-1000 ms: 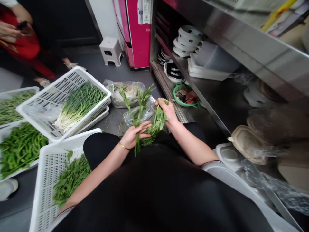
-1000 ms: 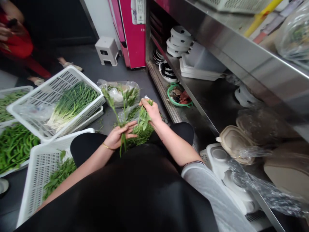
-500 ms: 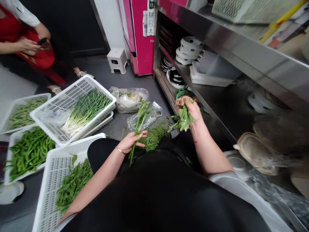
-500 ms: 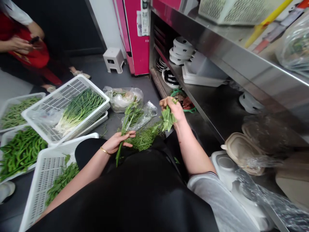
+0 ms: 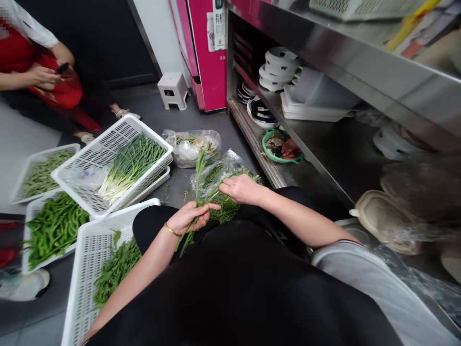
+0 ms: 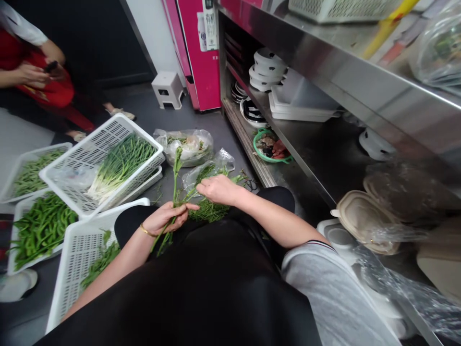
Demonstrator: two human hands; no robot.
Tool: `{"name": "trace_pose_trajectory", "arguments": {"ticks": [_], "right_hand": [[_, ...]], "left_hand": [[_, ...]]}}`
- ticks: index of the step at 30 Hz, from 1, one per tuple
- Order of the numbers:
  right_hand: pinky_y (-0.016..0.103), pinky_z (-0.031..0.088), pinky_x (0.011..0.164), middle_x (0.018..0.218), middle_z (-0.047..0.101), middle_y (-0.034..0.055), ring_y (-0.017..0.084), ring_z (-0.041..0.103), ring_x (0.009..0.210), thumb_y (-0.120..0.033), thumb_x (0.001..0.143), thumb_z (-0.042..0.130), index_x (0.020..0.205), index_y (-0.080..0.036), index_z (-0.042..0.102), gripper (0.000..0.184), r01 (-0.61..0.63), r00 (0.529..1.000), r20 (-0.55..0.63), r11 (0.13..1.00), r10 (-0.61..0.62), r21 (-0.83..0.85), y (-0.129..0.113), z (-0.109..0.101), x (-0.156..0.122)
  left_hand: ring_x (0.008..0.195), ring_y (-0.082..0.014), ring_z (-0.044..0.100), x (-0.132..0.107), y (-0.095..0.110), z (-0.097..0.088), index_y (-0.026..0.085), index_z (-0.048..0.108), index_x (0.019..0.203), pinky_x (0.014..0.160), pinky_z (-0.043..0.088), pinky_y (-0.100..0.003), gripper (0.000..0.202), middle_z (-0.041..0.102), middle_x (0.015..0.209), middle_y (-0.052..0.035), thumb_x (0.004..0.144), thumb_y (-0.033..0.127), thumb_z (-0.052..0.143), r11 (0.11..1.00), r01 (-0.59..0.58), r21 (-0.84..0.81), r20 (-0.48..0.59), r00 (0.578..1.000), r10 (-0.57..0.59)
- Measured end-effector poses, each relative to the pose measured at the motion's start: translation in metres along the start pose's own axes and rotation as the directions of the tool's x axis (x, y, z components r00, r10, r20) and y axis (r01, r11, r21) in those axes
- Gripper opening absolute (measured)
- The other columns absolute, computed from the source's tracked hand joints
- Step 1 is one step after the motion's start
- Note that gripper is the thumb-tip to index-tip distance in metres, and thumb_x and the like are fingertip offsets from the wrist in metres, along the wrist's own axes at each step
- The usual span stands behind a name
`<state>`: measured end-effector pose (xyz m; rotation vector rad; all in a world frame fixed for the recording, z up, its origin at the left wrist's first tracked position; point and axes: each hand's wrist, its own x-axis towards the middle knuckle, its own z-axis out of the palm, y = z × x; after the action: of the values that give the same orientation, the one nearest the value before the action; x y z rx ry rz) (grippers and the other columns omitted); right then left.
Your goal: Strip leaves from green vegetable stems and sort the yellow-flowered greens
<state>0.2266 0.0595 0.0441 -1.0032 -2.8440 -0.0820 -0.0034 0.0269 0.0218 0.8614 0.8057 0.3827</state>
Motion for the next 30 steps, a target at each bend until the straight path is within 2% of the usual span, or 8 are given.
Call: {"name": "trace_pose_trajectory", "arguments": {"ticks": [6, 8, 10, 12, 17, 22, 25, 30], "right_hand": [[0.023, 0.035, 0.058, 0.078, 0.064, 0.0059, 0.013, 0.055, 0.066, -0.02, 0.082, 0.048, 0.082, -0.016, 0.062, 0.015, -0.015, 1.0, 0.026, 0.937, 0.006, 0.348, 0.012, 0.007, -0.024], [0.024, 0.039, 0.062, 0.079, 0.064, 0.0044, 0.013, 0.056, 0.07, -0.028, 0.084, 0.047, 0.081, -0.016, 0.062, 0.019, -0.112, 0.967, -0.116, 0.785, 0.228, 0.609, 0.021, 0.005, -0.032], [0.024, 0.041, 0.064, 0.079, 0.063, 0.0033, 0.012, 0.056, 0.069, -0.034, 0.085, 0.046, 0.079, -0.016, 0.062, 0.024, -0.167, 0.845, -0.182, 0.57, 0.503, 0.805, 0.029, -0.001, -0.037], [0.024, 0.041, 0.065, 0.079, 0.062, 0.003, 0.012, 0.055, 0.07, -0.035, 0.084, 0.048, 0.077, -0.016, 0.061, 0.025, -0.158, 0.801, -0.161, 0.463, 0.577, 0.872, 0.028, -0.008, -0.035], [0.025, 0.04, 0.065, 0.086, 0.063, 0.008, 0.014, 0.056, 0.073, -0.022, 0.085, 0.047, 0.086, -0.013, 0.061, 0.017, -0.132, 0.983, -0.037, 0.831, 0.18, 0.541, -0.016, -0.012, 0.0], [0.024, 0.036, 0.056, 0.085, 0.063, 0.0104, 0.014, 0.055, 0.065, -0.014, 0.083, 0.043, 0.083, -0.012, 0.061, 0.018, 0.079, 0.98, 0.148, 0.947, -0.13, 0.31, -0.046, 0.0, 0.023], [0.023, 0.04, 0.063, 0.081, 0.064, 0.0072, 0.013, 0.057, 0.07, -0.021, 0.084, 0.047, 0.078, -0.013, 0.061, 0.017, 0.014, 0.998, 0.038, 0.796, -0.047, 0.606, -0.049, 0.012, 0.019], [0.022, 0.043, 0.065, 0.071, 0.062, 0.0017, 0.01, 0.055, 0.065, -0.033, 0.083, 0.05, 0.075, -0.012, 0.06, 0.024, -0.136, 0.972, 0.09, 0.207, 0.217, 0.969, -0.047, 0.024, 0.0]], "left_hand": [[0.033, -0.0034, 0.035, -0.017, -0.013, -0.019, 0.008, 0.064, 0.085, 0.033, 0.021, -0.016, 0.032, 0.044, 0.046, 0.0047, 0.07, 0.036, 0.069, 0.999, 0.009, 0.045, -0.22, 0.976, 0.001], [0.031, -0.0033, 0.034, -0.019, -0.016, -0.023, 0.008, 0.063, 0.08, 0.032, 0.021, -0.016, 0.03, 0.044, 0.044, 0.0048, 0.07, 0.036, 0.069, 0.999, -0.016, 0.046, -0.256, 0.966, 0.027], [0.031, -0.003, 0.034, -0.02, -0.018, -0.023, 0.009, 0.063, 0.079, 0.031, 0.02, -0.016, 0.029, 0.045, 0.044, 0.0048, 0.069, 0.035, 0.07, 0.999, -0.038, 0.017, -0.281, 0.959, 0.042], [0.031, -0.003, 0.035, -0.018, -0.016, -0.022, 0.009, 0.063, 0.079, 0.031, 0.02, -0.016, 0.028, 0.046, 0.045, 0.0044, 0.068, 0.034, 0.07, 1.0, -0.027, -0.014, -0.294, 0.956, 0.022], [0.032, -0.0044, 0.039, -0.005, -0.01, -0.009, 0.009, 0.064, 0.078, 0.031, 0.023, -0.015, 0.025, 0.05, 0.047, 0.0018, 0.07, 0.032, 0.068, 1.0, 0.004, -0.001, -0.264, 0.965, -0.004], [0.033, -0.0051, 0.041, -0.004, -0.013, -0.002, 0.01, 0.059, 0.069, 0.031, 0.024, -0.016, 0.027, 0.051, 0.047, 0.0011, 0.072, 0.036, 0.067, 0.996, -0.032, 0.085, -0.198, 0.979, 0.048], [0.034, -0.0053, 0.041, -0.008, -0.017, 0.001, 0.01, 0.058, 0.07, 0.032, 0.026, -0.016, 0.028, 0.05, 0.047, 0.0019, 0.074, 0.037, 0.065, 0.986, -0.135, 0.095, -0.134, 0.98, 0.147], [0.034, -0.0047, 0.039, -0.01, -0.017, 0.007, 0.01, 0.058, 0.071, 0.033, 0.025, -0.016, 0.028, 0.047, 0.046, 0.0025, 0.075, 0.036, 0.064, 0.976, -0.213, 0.037, -0.033, 0.976, 0.214]]}}
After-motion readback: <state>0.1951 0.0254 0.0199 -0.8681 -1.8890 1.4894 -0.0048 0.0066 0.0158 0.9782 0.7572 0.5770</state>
